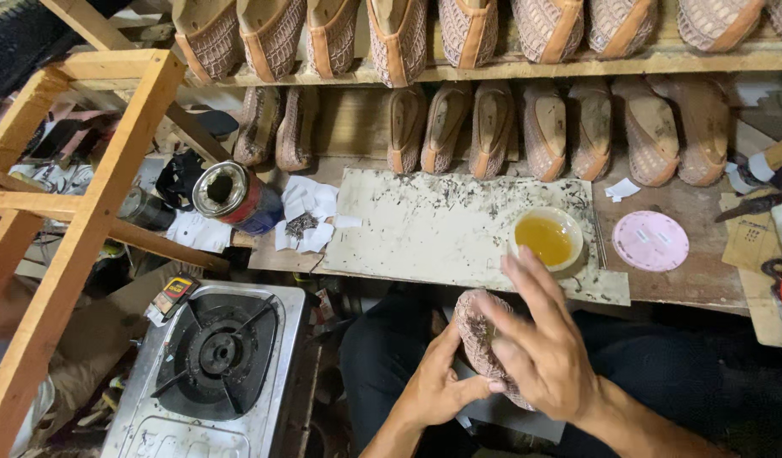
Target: The person applies a yellow liquid to the sole of a slip-on shoe using fingers. The person repeatedly dips fingers into a small container and rubs the liquid along the sole edge, then places the shoe on a shelf and picks up another shoe to repeat the process.
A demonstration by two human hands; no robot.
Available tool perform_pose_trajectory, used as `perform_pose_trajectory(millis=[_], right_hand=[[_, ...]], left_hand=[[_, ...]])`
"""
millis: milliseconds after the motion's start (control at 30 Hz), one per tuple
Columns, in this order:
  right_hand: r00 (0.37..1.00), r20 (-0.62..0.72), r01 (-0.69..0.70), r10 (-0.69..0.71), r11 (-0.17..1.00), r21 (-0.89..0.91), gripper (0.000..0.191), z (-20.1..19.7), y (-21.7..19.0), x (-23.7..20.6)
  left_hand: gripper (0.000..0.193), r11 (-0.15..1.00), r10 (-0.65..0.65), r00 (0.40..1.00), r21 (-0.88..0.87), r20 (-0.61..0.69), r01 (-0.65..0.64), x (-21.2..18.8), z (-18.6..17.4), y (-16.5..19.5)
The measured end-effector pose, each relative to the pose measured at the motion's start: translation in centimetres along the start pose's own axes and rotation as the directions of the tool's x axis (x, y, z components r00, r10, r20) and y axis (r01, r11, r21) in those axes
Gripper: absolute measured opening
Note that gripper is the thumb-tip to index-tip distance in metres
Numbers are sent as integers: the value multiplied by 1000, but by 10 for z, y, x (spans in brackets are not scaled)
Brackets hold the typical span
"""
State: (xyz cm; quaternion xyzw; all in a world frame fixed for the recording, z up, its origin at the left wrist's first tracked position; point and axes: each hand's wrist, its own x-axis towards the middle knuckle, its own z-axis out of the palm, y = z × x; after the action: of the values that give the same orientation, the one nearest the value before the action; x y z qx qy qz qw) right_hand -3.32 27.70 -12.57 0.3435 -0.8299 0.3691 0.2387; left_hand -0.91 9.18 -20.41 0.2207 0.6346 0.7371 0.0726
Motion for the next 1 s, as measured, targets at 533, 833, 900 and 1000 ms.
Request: perform_pose_trajectory(millis=[533,833,900,1000], right_hand=[[563,526,-826,637,425,370,61,-4,39,-51],[681,403,-637,612,224,737,69,-20,77,-43],[732,243,-681,636,684,261,48,-20,93,-32],[916,72,-356,396,881,-312,52,-15,111,-14]], left_hand=[[91,461,-121,949,-863,-291,-206,-12,-28,-26],[93,-85,-10,965,-962,263,261,-33,-15,-21],[97,-28,-35,979,-979,202,201,-42,-10,-20],[95,152,-153,977,-973,151,174,-47,-2,-19]])
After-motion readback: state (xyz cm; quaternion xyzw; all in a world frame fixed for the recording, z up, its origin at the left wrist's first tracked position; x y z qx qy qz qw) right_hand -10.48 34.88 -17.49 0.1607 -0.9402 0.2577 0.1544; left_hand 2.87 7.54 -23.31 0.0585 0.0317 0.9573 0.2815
